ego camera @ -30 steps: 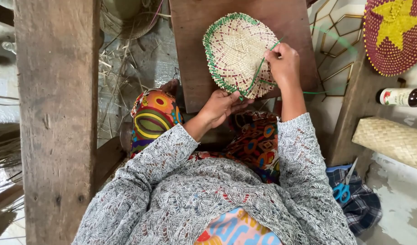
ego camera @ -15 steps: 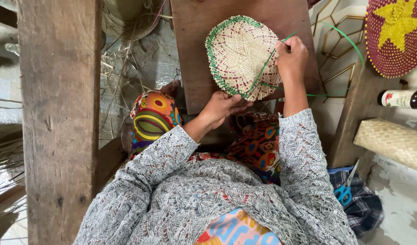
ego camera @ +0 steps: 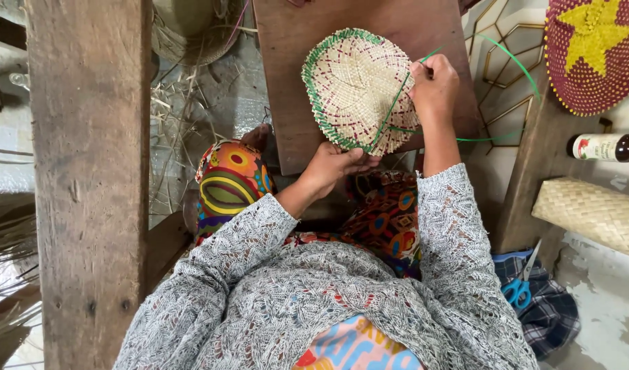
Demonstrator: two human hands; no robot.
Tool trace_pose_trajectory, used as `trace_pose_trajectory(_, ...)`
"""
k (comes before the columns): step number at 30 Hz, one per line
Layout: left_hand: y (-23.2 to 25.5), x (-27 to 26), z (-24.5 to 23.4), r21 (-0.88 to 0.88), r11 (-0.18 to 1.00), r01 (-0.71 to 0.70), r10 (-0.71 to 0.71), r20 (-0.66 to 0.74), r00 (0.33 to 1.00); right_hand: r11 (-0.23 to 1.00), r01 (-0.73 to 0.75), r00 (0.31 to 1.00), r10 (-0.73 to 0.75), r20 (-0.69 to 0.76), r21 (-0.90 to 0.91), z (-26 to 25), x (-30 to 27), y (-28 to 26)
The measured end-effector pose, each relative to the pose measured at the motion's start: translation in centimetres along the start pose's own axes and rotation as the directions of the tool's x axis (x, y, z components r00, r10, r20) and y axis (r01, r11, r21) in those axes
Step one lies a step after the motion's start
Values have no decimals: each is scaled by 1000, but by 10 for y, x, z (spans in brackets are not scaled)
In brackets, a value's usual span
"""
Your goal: A person is weaving a green decorative edge onto a circular woven fan base using their hands.
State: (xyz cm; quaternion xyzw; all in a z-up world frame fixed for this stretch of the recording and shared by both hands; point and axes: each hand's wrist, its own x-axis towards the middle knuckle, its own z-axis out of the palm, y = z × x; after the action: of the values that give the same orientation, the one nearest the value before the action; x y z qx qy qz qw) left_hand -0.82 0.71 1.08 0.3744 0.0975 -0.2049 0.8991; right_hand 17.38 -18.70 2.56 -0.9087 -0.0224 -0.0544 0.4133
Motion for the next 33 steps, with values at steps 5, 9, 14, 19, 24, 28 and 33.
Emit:
trace_pose_trajectory(5, 2, -4, 5, 30, 1000, -1, 3, -51, 999, 989, -53, 998, 50, 27, 140, 0, -5, -2)
trace_pose_trajectory(9, 7, -5, 13, 34, 999, 26, -22, -105, 994, 957, -152, 988, 149, 32, 245, -2, -7, -16)
trace_pose_trajectory(14, 7, -10, 20, 83, 997, -4, 19, -178, 984, 985, -142, 978, 156, 141, -102, -25, -24, -68)
trace_pose_trajectory(19, -51, 17, -4, -123, 976, -177, 132, -307, 942, 948, 3, 907, 131, 401, -317, -58, -89, -113)
trace_pose_trajectory(24, -57, 21, -12, -10, 978, -209, 191, -361, 913, 944, -323, 895, 284, 343, 60, -32, -118, -78)
trace_pose_trajectory(28, -24, 7, 3, 55, 964, -259, 262, -325, 909, 899, -379, 909, 318, 268, 220, -17, -117, -72)
trace_pose_trajectory(33, -21, 2, 10, 23, 969, -246, 241, -309, 920, 841, -375, 923, 302, 238, 389, -6, -111, -47)
